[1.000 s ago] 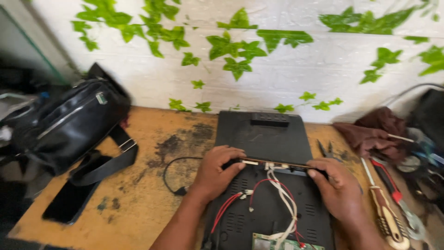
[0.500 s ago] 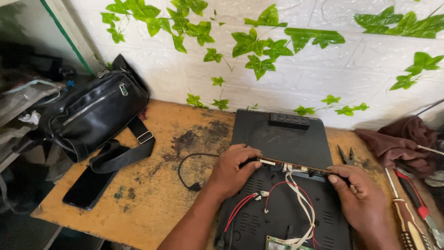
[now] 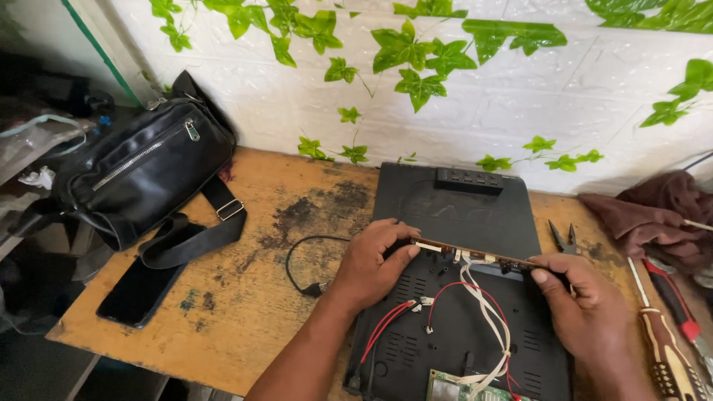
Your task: Reconnecting internal components and fitting the top cover of an electronic device during a repair process.
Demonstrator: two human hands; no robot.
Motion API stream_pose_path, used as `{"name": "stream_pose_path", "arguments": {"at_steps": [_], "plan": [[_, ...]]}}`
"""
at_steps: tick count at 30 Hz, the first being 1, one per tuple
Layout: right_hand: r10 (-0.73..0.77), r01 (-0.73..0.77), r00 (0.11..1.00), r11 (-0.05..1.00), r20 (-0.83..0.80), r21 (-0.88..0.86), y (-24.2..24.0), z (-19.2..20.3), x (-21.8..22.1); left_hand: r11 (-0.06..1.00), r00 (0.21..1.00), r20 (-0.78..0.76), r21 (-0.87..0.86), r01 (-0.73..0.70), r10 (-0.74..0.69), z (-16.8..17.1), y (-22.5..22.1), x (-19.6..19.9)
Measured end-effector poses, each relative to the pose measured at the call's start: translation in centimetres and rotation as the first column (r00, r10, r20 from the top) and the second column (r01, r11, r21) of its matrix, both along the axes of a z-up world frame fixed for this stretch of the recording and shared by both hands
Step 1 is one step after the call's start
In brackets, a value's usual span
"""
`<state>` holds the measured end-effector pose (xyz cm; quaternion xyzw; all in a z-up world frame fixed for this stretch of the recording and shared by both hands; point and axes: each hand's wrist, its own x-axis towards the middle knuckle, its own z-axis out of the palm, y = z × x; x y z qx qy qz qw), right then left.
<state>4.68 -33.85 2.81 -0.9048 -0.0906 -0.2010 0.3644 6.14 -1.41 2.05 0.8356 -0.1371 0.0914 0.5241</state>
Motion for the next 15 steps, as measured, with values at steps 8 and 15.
{"name": "stream_pose_path", "arguments": {"at_steps": [8,15], "plan": [[-0.029,0.028,0.999,0.999,0.031,0.034,0.8,0.1,-0.3,0.999,0.994,0.096,-0.015,0.052,-0.05,0.0,0.1,-0.2],[-0.044,0.045,0.998,0.999,-0.038,0.016,1.9,2.7,-1.2,1.0,0.971,0.24,0.025,0.009,-0.015,-0.6,0.1,0.7]]}}
